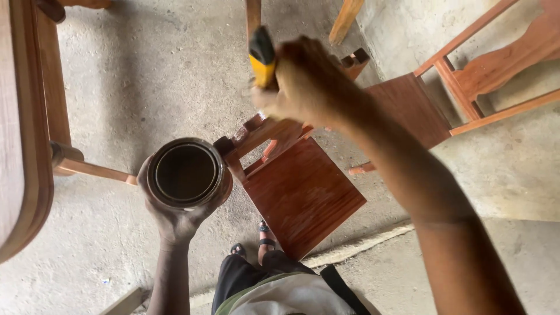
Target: The person applies varnish to wooden chairs using a paintbrush. They dip the brush into a can of varnish and coat the seat, backrest, and legs of the chairs. The person moves between different chairs to continue the application.
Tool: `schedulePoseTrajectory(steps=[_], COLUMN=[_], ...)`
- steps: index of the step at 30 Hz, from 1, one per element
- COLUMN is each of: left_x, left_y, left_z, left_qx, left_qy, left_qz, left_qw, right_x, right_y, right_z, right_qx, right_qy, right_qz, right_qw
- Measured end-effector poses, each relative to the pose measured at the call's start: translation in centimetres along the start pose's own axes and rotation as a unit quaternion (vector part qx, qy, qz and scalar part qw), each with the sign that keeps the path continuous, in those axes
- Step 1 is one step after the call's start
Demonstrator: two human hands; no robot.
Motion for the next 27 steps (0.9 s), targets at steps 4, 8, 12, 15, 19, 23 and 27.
schedulePoseTrajectory(steps=[4,8,12,15,19,23,27], left_x=[-0.7,-1.3,-1.5,-1.0,-1.7,-4.6,-7.2], left_y=[0.1,0.0,0.0,-1.5,-3.5,-4.7,-6.5], left_z=[0.1,-0.4,-1.3,-2.9,-4.6,-6.1,-8.5], left_qx=[-0.002,-0.005,-0.009,0.014,0.019,0.011,0.03], left_qy=[-0.018,-0.005,-0.042,-0.036,-0.052,-0.068,-0.096], left_qz=[-0.076,-0.107,-0.09,-0.046,-0.034,-0.082,-0.069], left_qw=[0.997,0.994,0.995,0.998,0.998,0.994,0.993], right_x=[1.4,1.4,1.7,2.2,-0.8,-1.9,-4.3], right_y=[0.8,0.7,-1.6,-4.5,-1.3,1.5,2.5], right_z=[1.3,2.0,1.1,-2.3,-5.5,-7.9,-9.8], right_qx=[-0.104,-0.118,-0.075,0.039,0.162,0.149,0.195], right_qy=[0.068,0.084,0.107,0.078,0.007,0.011,0.008], right_qz=[-0.007,-0.045,-0.095,-0.141,-0.181,0.0,0.07], right_qw=[0.992,0.988,0.987,0.986,0.97,0.989,0.978])
Point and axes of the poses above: each hand's wrist, its own z-axis towards the middle knuckle, its own y-axis out of the palm, x = y × z, the point moved 9 cm from there along z, towards the middle knuckle, and after that the axes turned 7 degrees about -z, right-handed, at the moved point
